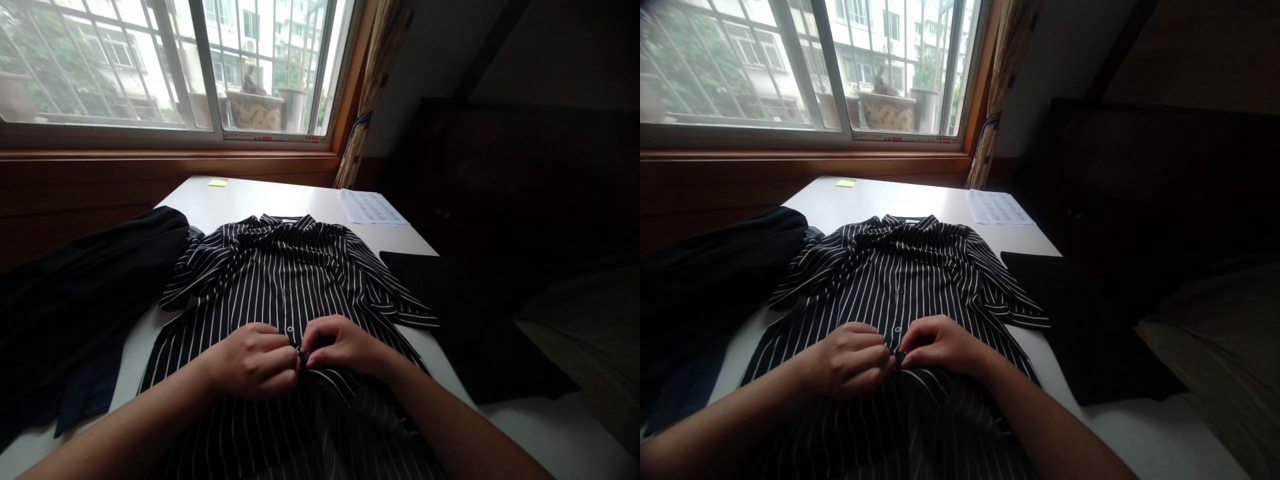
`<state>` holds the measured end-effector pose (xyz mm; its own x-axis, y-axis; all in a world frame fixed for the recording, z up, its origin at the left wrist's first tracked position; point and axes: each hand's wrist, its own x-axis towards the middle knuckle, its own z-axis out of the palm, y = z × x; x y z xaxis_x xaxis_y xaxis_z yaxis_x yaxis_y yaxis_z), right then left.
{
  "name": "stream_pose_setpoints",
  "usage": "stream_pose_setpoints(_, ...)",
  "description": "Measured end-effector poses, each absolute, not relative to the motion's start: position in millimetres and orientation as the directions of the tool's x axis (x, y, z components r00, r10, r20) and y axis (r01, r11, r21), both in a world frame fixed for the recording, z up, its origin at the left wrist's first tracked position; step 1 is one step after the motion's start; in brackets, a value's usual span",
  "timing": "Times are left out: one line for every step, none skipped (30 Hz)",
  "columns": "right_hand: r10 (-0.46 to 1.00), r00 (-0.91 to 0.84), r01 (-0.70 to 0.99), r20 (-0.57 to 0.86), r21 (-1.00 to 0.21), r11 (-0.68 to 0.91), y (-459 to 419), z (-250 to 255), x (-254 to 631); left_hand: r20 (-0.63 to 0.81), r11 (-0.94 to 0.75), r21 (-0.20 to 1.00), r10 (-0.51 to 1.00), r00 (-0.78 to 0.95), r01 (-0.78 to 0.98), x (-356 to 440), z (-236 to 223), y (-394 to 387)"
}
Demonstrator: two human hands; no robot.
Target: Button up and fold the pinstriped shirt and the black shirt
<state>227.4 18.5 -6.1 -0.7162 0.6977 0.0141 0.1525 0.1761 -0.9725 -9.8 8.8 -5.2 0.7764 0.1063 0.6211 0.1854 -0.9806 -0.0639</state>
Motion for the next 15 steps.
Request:
stream_pose_setpoints(0.703, -0.711, 0.147, 0.022, -0.973, 0.179, 18.3, -6.7, 226.8, 0.619, -0.98, -0.075, 0.098, 0.779, 0.182, -10.3, -5.3, 9.3)
stream_pose_setpoints(0.709, -0.705, 0.141, 0.03, -0.973, 0.181, 18.1, -7.4, 226.5, 0.616, -0.981, -0.087, 0.085, 0.783, 0.176, -10.8, -5.5, 9.8)
stream_pose_setpoints(0.714, -0.699, 0.137, 0.037, -0.974, 0.183, 18.0, -8.1, 226.4, 0.611, -0.981, -0.1, 0.072, 0.788, 0.167, -11.5, -5.8, 10.5)
stream_pose_setpoints(0.718, -0.695, 0.133, 0.041, -0.974, 0.184, 17.9, -8.7, 226.5, 0.605, -0.981, -0.111, 0.062, 0.794, 0.161, -12.1, -6.0, 11.2)
stream_pose_setpoints(0.719, -0.693, 0.13, 0.043, -0.974, 0.183, 17.8, -9.4, 226.7, 0.6, -0.98, -0.119, 0.056, 0.798, 0.159, -12.8, -6.2, 11.9)
stream_pose_setpoints(0.72, -0.693, 0.127, 0.043, -0.975, 0.181, 17.8, -10.0, 227.0, 0.596, -0.979, -0.124, 0.055, 0.801, 0.16, -13.4, -6.2, 12.5)
stream_pose_setpoints(0.72, -0.693, 0.124, 0.044, -0.976, 0.179, 17.8, -10.4, 227.3, 0.591, -0.979, -0.129, 0.054, 0.805, 0.16, -13.9, -6.0, 13.0)
stream_pose_setpoints(0.721, -0.691, 0.123, 0.044, -0.976, 0.177, 17.8, -10.8, 227.6, 0.588, -0.978, -0.132, 0.053, 0.807, 0.16, -14.4, -5.6, 13.3)
stream_pose_setpoints(0.723, -0.689, 0.123, 0.045, -0.976, 0.177, 17.9, -11.2, 227.8, 0.586, -0.978, -0.134, 0.051, 0.809, 0.158, -14.7, -5.0, 13.5)
stream_pose_setpoints(0.726, -0.686, 0.124, 0.045, -0.976, 0.178, 18.0, -11.5, 227.8, 0.585, -0.979, -0.133, 0.048, 0.81, 0.154, -14.9, -4.2, 13.5)
stream_pose_setpoints(0.728, -0.684, 0.127, 0.045, -0.975, 0.18, 18.1, -11.8, 227.8, 0.582, -0.98, -0.131, 0.046, 0.812, 0.15, -15.0, -3.3, 13.5)
stream_pose_setpoints(0.729, -0.683, 0.13, 0.044, -0.975, 0.18, 18.2, -12.1, 227.7, 0.579, -0.981, -0.128, 0.048, 0.814, 0.148, -15.0, -2.4, 13.4)
stream_pose_setpoints(0.73, -0.682, 0.132, 0.042, -0.975, 0.18, 18.3, -12.4, 227.5, 0.578, -0.981, -0.123, 0.051, 0.814, 0.149, -15.0, -1.6, 13.3)
stream_pose_setpoints(0.729, -0.683, 0.132, 0.041, -0.975, 0.178, 18.3, -12.7, 227.3, 0.575, -0.982, -0.116, 0.058, 0.816, 0.151, -14.9, -1.1, 13.4)
stream_pose_setpoints(0.728, -0.684, 0.13, 0.041, -0.976, 0.176, 18.4, -12.9, 227.0, 0.57, -0.982, -0.108, 0.066, 0.819, 0.154, -14.8, -0.9, 13.5)
